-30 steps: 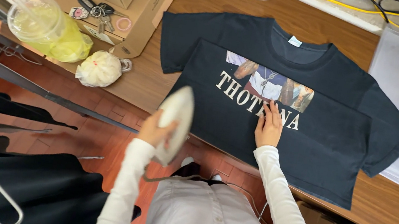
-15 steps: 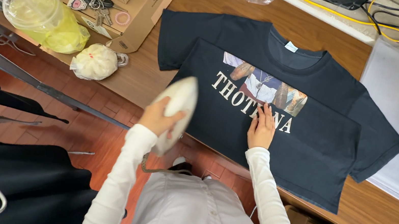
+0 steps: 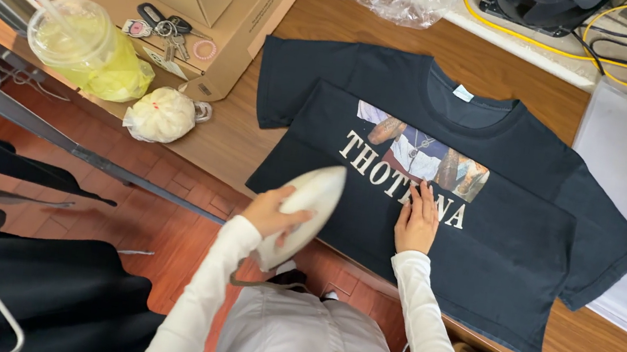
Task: A person irons a black t-shirt with a graphic on a wooden desk, flipping it to iron both sides.
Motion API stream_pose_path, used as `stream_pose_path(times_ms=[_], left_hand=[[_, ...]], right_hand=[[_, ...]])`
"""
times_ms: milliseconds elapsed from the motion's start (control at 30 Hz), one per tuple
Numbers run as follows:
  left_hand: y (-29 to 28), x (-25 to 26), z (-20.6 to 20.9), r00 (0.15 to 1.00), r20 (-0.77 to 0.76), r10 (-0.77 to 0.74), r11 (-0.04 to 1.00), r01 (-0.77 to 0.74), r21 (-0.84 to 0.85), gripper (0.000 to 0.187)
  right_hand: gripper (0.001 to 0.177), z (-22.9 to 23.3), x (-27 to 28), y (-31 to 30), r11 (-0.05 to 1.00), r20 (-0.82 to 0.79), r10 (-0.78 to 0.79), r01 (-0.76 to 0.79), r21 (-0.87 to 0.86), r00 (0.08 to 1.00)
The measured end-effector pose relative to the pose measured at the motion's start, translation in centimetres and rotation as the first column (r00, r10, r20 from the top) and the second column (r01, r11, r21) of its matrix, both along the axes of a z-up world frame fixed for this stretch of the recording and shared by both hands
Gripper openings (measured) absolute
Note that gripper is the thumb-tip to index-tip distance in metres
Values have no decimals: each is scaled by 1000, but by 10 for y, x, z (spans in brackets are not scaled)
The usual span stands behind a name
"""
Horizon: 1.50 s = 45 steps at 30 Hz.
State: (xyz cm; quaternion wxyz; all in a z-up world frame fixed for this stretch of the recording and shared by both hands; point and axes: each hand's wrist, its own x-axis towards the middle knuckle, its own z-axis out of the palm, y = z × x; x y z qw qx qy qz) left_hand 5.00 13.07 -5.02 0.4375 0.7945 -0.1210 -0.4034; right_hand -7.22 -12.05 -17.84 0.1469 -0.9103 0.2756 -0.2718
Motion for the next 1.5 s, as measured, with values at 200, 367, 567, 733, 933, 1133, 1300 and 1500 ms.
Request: stream_pose_path(times_ms=[200,367,567,733,933,1133,1300,1500], left_hand=[[31,34,3,978,-18,207,976,-208,-61,35],[39,44,-3,945,-2,328,943,-328,-50,31],[31,45,13,908,98,408,909,-413,49,57],[7,33,21,943,168,288,947,-307,96,69],[-46,27,27,981,149,122,991,-113,-70,50],[-62,45,5,991,105,80,994,-72,-78,46],[-36,74,-18,971,97,218,973,-224,58,70],[-9,97,0,924,141,355,928,-366,61,60]], right_hand=[[29,0,0,-1,1000,-3,9,-9,-7,1000],[29,-1,1,0,1000,1,5,-5,-23,1000],[29,-2,2,0,999,-1,-2,2,-53,1000],[28,-10,4,-3,998,-6,-23,23,-66,1000],[16,-3,33,-13,969,-8,11,-12,-248,1000],[35,5,40,-5,978,-127,147,-164,-128,981],[35,9,40,-4,980,-138,150,-166,-112,979],[35,9,42,-4,980,-131,144,-160,-116,981]])
